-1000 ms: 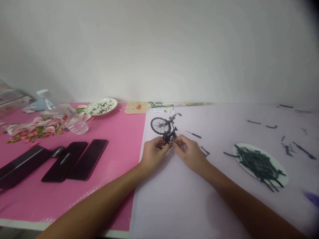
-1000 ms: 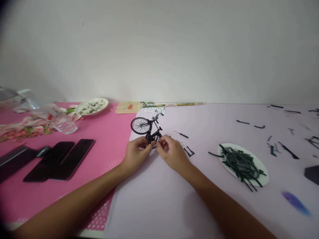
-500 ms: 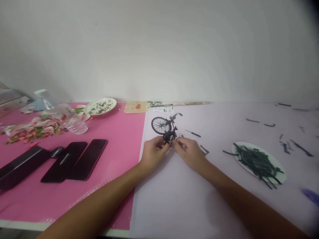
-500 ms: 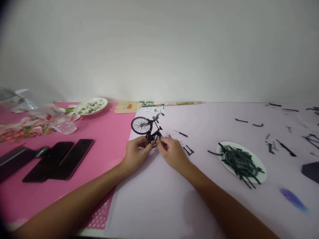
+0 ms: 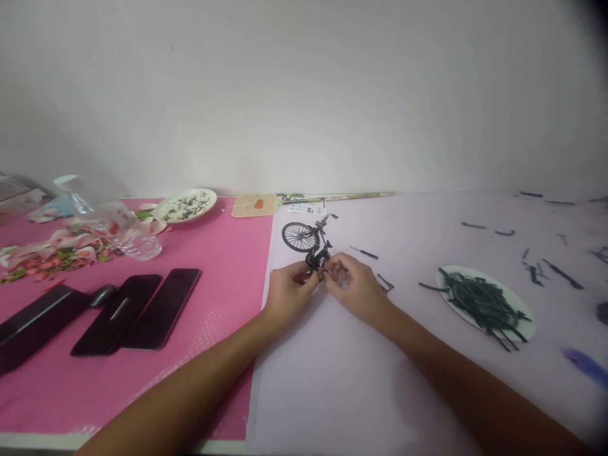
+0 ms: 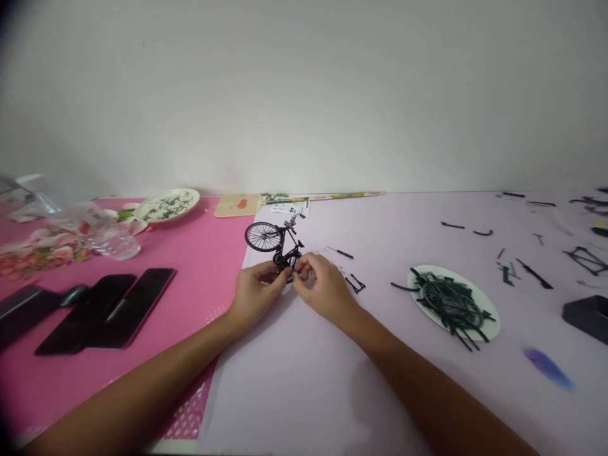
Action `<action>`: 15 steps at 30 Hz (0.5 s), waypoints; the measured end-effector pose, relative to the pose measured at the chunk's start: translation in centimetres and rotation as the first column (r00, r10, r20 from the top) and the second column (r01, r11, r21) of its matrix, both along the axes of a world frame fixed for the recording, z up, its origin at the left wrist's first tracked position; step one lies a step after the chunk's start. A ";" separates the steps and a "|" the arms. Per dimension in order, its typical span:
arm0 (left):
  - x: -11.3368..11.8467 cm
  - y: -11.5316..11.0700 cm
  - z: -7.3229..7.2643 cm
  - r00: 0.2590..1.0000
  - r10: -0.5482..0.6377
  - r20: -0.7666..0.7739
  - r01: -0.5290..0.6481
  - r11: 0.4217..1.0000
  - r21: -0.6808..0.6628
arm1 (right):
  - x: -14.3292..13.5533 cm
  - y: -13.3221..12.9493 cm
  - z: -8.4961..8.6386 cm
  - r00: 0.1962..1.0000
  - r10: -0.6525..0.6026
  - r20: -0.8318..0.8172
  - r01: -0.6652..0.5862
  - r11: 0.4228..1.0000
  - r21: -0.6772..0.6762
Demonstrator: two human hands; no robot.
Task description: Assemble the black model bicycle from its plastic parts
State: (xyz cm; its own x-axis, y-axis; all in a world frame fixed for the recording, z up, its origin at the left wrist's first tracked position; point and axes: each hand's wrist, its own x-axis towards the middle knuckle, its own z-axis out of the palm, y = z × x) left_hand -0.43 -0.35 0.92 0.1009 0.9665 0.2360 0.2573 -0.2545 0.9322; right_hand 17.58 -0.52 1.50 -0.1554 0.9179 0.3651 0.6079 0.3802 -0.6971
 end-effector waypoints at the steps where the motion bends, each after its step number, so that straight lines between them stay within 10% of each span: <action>1: 0.0 0.0 0.0 1.000 -0.001 0.003 0.001 1.000 -0.001 | 0.0 0.0 0.0 1.000 -0.003 0.019 0.003 1.000 0.015; 15: 0.0 0.1 0.0 0.999 0.014 0.048 -0.013 1.000 -0.019 | 0.0 -0.4 0.4 0.975 -0.064 0.213 0.022 0.980 0.195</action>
State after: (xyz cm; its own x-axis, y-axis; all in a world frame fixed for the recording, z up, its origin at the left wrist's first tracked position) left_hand -0.41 -0.29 0.87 0.0773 0.9719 0.2223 0.2157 -0.2340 0.9480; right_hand 17.60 -0.88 1.91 -0.2126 0.8420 0.4958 0.7551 0.4636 -0.4636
